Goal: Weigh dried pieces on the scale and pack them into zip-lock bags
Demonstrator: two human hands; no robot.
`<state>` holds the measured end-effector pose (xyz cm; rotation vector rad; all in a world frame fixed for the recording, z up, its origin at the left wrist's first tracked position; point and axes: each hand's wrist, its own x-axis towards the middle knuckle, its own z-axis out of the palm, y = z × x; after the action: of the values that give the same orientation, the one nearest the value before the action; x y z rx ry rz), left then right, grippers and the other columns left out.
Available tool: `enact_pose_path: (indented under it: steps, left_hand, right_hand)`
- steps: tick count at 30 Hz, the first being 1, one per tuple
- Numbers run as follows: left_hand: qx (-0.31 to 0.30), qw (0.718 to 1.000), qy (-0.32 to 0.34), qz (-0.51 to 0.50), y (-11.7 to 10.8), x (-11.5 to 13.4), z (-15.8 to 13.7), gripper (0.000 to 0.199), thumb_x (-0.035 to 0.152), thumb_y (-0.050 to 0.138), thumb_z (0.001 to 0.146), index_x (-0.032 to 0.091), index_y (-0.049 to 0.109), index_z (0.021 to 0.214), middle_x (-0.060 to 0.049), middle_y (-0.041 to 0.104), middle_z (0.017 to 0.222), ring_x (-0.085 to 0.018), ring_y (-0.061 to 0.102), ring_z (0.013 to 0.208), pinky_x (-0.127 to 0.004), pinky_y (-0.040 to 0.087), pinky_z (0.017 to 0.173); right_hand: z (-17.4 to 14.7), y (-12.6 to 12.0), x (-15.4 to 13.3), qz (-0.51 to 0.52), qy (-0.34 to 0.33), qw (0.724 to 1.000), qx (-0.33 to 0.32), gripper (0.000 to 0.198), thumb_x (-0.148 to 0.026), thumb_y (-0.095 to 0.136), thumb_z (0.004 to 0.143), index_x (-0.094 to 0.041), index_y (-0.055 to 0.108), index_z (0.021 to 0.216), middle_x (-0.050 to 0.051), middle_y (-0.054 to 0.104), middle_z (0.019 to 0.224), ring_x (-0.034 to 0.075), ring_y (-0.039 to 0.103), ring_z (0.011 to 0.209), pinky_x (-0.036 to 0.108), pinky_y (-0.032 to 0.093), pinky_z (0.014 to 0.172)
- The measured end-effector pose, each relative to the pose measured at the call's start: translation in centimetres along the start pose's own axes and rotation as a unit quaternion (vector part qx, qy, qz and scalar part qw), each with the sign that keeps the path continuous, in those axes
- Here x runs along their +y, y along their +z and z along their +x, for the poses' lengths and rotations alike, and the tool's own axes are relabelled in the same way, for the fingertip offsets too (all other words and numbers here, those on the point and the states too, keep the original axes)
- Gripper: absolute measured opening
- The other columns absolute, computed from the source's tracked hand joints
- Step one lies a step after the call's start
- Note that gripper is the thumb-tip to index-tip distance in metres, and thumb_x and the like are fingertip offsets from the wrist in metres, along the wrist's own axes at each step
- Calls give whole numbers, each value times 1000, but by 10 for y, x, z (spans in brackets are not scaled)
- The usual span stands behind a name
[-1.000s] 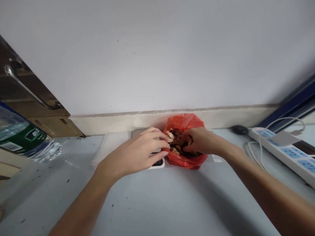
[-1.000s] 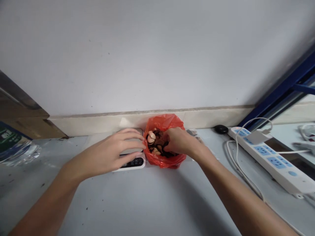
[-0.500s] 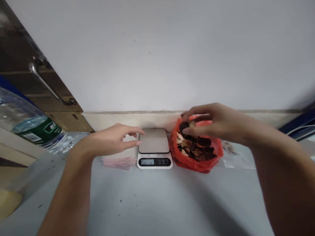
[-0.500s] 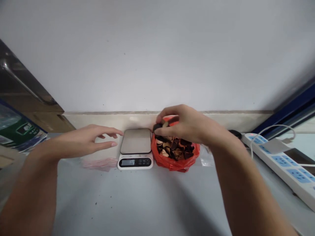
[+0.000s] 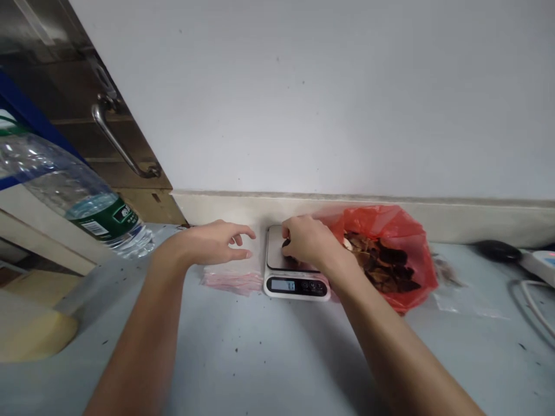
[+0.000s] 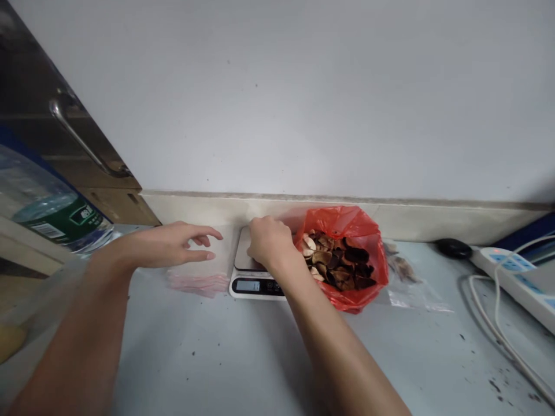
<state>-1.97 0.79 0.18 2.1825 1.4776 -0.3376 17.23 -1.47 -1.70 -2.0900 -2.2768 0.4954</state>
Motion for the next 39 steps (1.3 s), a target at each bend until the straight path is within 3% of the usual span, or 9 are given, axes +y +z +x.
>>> enact_pose_path:
  steps: [4,7,11,17,21,26,33,39]
  left_hand:
    - [2,1000,1,8,1,-2,3,60,50,53,88,26,56,143,-12,65,140,-28,64,122,-36,49,97]
    - [-8,1000,0,20,1,0,3,57,45,59,83,25,61,136,-12,67,136,-28,66,117,-35,50,93]
    - [-42,997,-11,58,2,7,7,44,32,67,70,22,71,113,-11,74,118,-28,72,97,-31,51,74]
    - [-40,998,-30,43,8,7,13,32,11,51,59,21,71,83,-7,78,92,-25,71,79,-29,46,62]
    - [25,999,14,25,2,-1,6,23,14,51,66,22,64,84,-6,75,91,-23,68,78,-29,45,61]
    - [152,983,90,-49,-9,0,-8,11,25,54,77,24,54,88,-3,71,87,-20,68,76,-27,47,62]
    - [248,930,183,-202,-6,16,-10,29,37,66,77,25,46,94,-1,67,86,-22,69,91,-28,57,67]
    - [343,880,217,-247,-3,19,-6,32,36,71,78,23,43,87,1,59,85,-22,70,95,-33,62,74]
  right_hand:
    - [-2,-4,6,16,-19,1000,-13,22,-16,65,81,-18,78,98,11,78,87,24,72,82,29,45,63]
    - [-7,-10,14,56,-11,998,31,24,-24,64,85,-18,77,105,11,78,95,24,71,85,28,44,64]
    - [-20,-22,28,130,23,988,86,34,-30,68,84,-21,73,117,8,79,91,22,71,81,26,46,64]
    - [-35,-36,44,137,26,983,120,31,-32,69,85,-24,75,113,5,79,100,21,71,83,26,50,66]
    - [-34,-36,45,154,-2,975,158,20,-27,67,86,-21,76,103,5,79,94,20,72,86,25,51,70]
    - [-29,-28,38,222,-95,960,143,8,-22,63,90,-20,70,91,4,78,85,17,72,75,23,50,64]
    - [-25,-16,29,230,-245,941,44,30,-20,50,98,-25,65,124,-3,71,76,13,62,63,26,46,66]
    - [-17,-7,20,257,-243,934,46,27,-34,50,99,-19,69,87,-1,67,74,13,58,64,26,43,65]
